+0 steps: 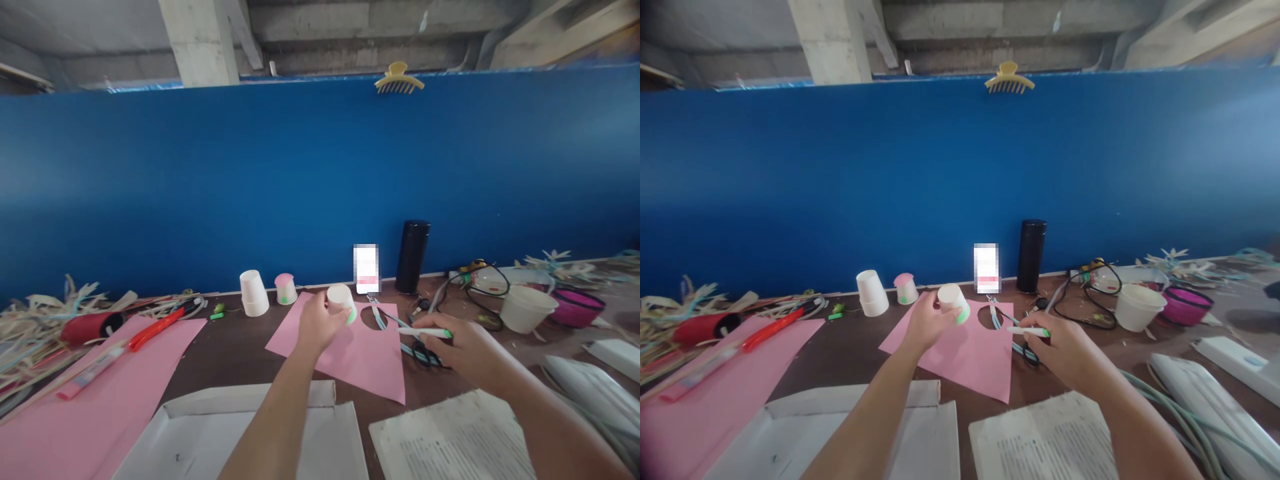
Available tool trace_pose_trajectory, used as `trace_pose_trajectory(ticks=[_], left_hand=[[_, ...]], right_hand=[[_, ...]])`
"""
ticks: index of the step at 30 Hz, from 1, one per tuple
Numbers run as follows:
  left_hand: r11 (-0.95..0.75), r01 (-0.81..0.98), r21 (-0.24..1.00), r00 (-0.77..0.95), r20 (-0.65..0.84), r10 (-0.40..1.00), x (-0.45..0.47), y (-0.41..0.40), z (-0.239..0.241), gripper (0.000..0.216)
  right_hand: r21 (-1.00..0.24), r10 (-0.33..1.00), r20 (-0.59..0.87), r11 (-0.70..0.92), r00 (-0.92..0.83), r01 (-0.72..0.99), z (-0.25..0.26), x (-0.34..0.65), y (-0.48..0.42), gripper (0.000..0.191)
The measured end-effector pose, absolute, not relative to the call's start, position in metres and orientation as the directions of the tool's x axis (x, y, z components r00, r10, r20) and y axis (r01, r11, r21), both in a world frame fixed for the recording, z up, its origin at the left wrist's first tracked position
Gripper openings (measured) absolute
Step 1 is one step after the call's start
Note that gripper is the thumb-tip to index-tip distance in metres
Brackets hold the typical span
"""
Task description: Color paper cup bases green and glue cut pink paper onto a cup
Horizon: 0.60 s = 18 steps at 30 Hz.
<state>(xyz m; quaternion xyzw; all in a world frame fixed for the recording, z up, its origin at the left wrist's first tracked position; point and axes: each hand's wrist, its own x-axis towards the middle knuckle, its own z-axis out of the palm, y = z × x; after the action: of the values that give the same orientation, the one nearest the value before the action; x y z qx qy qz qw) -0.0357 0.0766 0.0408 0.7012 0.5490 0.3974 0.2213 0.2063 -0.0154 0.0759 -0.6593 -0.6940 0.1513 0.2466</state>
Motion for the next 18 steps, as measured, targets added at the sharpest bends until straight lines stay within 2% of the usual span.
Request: trace_pose_trajectory(ticks=[4, 11, 18], left_hand=[[-0.209, 0.638, 0.741, 0.0, 0.271, 0.963, -0.046, 0.084, 0.04, 0.045], [-0.141, 0.706, 0.694, -0.012, 0.211, 0.977, -0.045, 0.086, 0.034, 0.042], [-0.145, 0.715, 0.684, 0.071, 0.135, 0.988, -0.039, 0.082, 0.033, 0.045]], right_hand=[[-0.597, 0.995, 0.103, 0.066, -0.006, 0.799, 0.068, 0.207, -0.013, 0.026], [-0.688, 0.997, 0.073, 0.066, -0.021, 0.722, 0.054, 0.203, -0.01, 0.031], [-0.727, 0.998, 0.047, 0.056, -0.032, 0.684, 0.054, 0.186, -0.012, 0.031]])
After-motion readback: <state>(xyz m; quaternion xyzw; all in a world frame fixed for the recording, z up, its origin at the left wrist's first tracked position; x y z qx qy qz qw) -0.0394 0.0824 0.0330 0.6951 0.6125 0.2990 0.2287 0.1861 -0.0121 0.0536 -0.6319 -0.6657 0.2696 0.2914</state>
